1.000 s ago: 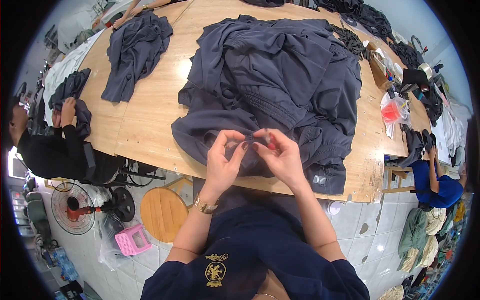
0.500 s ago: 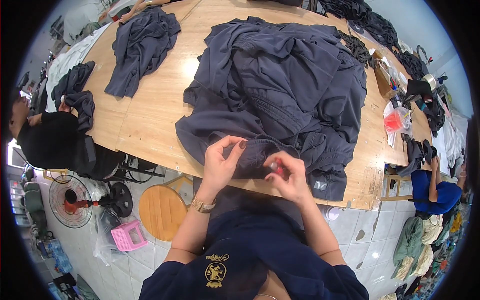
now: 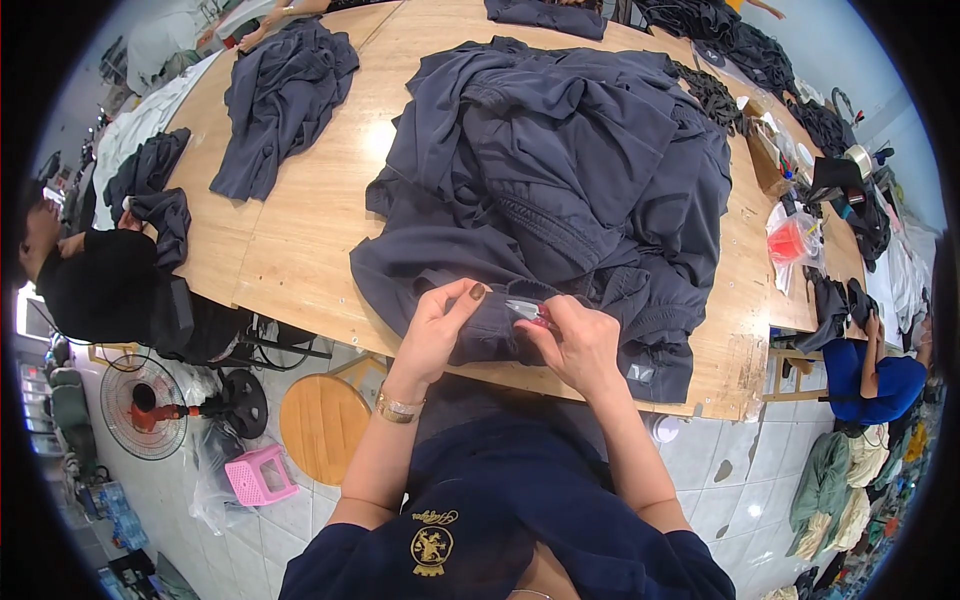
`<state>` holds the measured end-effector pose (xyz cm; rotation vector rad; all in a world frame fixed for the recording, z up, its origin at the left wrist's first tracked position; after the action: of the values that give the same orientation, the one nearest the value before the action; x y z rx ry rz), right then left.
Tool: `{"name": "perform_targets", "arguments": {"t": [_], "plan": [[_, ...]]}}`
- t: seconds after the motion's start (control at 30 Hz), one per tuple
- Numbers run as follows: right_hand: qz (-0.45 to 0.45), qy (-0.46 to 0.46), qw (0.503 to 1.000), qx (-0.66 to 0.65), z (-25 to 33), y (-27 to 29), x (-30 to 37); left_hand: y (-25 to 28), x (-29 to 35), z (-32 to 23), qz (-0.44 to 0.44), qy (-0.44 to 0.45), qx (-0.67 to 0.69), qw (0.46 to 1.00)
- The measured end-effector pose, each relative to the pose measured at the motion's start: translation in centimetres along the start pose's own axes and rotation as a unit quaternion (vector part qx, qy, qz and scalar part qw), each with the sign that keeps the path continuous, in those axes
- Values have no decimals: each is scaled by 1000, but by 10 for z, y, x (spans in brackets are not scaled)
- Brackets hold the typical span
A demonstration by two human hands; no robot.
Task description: Inspect garments and use snips to trim loose threads in a factory setting.
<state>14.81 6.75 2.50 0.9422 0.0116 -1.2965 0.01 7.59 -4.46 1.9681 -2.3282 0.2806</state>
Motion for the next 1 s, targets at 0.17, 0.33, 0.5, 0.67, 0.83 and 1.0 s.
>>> {"name": "perform_targets", "arguments": {"t": [0.17,0.33,0.5,0.67,0.83,1.0], "plan": [[0,11,1000,16,3,-1,-1,-4,1,-4,10,-11,35,999],[3,20,999,28,5,-1,-2,-3,1,-3,-3,-12,26,1000],[7,20,999,34,6,-1,-2,-3,1,-5,0,-20,13,1000],[12,31,999,33,8,1,-2,-3,2,-7,-3,-28,-16,999],[12,27,999,35,7,3,-1,-6,4,-12,-6,-34,-33,999],[17,33,998,46,10,5,-1,-5,4,-14,-11,-38,-74,996]]}}
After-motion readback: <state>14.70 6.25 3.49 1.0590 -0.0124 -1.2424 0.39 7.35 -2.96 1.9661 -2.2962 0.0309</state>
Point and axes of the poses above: each hand's wrist, its own x-axis away from the middle knuckle, its own y-axis out of the back of the hand, z = x × y, the point moved 10 cm from there along -x, towards the middle knuckle, and after that the axes turned 15 degrees about -x, right-handed, at the moved point
